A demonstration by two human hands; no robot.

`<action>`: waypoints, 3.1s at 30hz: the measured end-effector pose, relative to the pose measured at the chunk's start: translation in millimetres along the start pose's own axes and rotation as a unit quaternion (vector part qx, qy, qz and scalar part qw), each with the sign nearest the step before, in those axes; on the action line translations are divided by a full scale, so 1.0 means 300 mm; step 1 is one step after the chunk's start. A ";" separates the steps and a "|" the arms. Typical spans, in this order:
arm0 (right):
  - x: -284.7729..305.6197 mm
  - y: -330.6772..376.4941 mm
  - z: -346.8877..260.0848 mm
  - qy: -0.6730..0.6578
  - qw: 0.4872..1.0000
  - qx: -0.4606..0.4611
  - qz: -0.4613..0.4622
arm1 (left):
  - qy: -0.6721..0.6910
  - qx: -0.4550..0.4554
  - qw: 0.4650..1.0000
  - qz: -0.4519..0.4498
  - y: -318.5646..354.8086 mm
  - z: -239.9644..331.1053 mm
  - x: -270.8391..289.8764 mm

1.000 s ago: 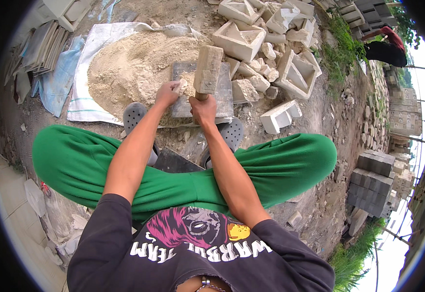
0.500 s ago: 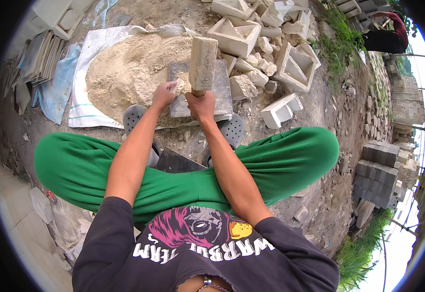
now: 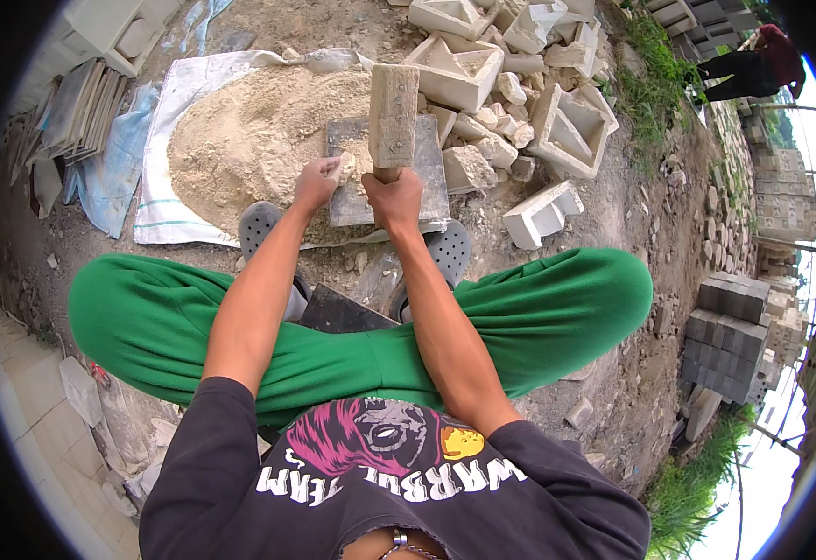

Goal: The person sits on the ground and repeatedly strikes a small stone with a wooden mallet to crush it into smaller pieces. The person holds the stone with one hand and uses the mallet with the other hand.

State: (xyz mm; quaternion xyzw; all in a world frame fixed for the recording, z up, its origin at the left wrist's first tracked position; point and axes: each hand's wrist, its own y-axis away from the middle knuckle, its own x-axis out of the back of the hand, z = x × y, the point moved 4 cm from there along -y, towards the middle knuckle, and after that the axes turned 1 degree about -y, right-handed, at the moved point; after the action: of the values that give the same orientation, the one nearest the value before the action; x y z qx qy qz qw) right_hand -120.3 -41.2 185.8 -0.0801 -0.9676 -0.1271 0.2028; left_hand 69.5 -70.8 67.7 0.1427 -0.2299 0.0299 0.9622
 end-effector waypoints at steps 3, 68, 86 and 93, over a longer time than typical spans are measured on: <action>-0.053 0.003 0.164 0.091 0.995 -0.039 -0.030 | -0.019 0.026 0.999 -0.015 0.001 0.046 -0.006; -0.009 -0.017 0.145 0.092 0.962 -0.175 -0.187 | -0.177 -0.086 0.970 0.142 0.130 0.123 0.044; -0.007 -0.013 0.155 0.188 0.965 -0.125 -0.130 | -0.187 -0.142 0.964 0.121 0.133 0.124 -0.021; -0.006 -0.029 0.018 0.071 0.997 0.017 -0.027 | -0.174 -0.107 0.975 0.083 0.145 0.113 -0.003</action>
State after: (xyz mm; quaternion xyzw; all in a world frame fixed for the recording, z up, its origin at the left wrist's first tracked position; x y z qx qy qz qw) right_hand -122.5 -48.2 178.3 -0.0407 -0.9547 -0.1211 0.2687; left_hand 48.8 -39.0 107.6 0.0221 -0.4066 0.0594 0.9114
